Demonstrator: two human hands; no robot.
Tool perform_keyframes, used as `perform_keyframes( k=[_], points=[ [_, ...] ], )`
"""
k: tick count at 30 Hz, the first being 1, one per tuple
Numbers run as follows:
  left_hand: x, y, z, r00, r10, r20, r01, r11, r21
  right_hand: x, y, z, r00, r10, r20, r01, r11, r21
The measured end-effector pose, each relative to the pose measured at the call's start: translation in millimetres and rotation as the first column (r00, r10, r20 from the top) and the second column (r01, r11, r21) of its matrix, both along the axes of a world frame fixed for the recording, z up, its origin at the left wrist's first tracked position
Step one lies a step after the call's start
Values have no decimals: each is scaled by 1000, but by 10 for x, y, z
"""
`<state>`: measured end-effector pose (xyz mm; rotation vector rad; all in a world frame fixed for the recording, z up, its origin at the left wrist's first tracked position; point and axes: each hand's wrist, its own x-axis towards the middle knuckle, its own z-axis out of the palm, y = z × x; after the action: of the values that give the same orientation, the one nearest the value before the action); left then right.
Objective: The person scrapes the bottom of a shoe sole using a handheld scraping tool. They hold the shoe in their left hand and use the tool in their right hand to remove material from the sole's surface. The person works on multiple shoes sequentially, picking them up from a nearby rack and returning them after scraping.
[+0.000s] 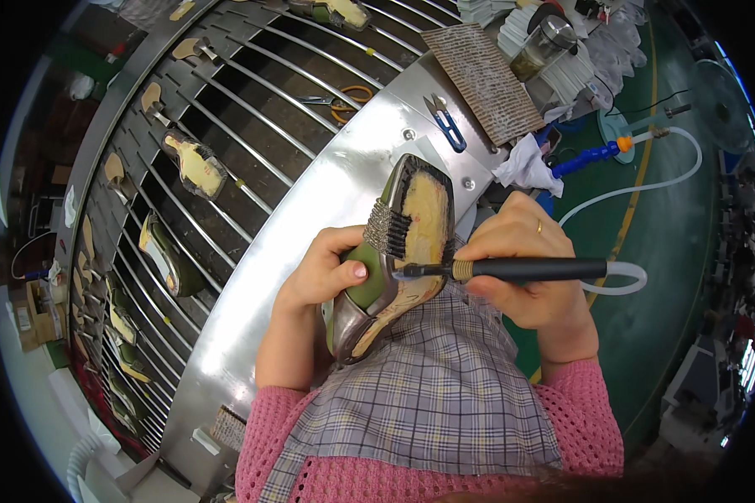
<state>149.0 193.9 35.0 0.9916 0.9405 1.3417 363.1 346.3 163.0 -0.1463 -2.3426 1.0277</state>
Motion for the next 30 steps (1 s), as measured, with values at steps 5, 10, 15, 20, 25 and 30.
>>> perform_keyframes(
  k=[5, 10, 15, 20, 25, 30],
  points=[
    [4, 53, 82, 996, -12, -83, 13, 1000, 9, -16, -43, -14, 991, -116, -66, 120, 991, 66],
    [3, 71, 118, 993, 18, -117, -18, 1000, -3, -1, -46, -19, 987, -141, -77, 150, 981, 120],
    [4, 147, 149, 995, 9, -104, -8, 1000, 9, 1, 0, -17, 990, -125, -62, 131, 984, 118],
    [-25, 171, 126, 995, 37, -90, -37, 999, 3, 40, 29, -20, 997, -75, -2, 75, 993, 94],
    [-21, 199, 163, 994, 92, -54, -91, 996, 10, 77, -40, -22, 996, -88, -4, 87, 980, 181],
    [67, 230, 262, 982, 190, 11, -190, 981, -25, 74, -121, -84, 994, -100, -38, 107, 939, 326]
  ],
)
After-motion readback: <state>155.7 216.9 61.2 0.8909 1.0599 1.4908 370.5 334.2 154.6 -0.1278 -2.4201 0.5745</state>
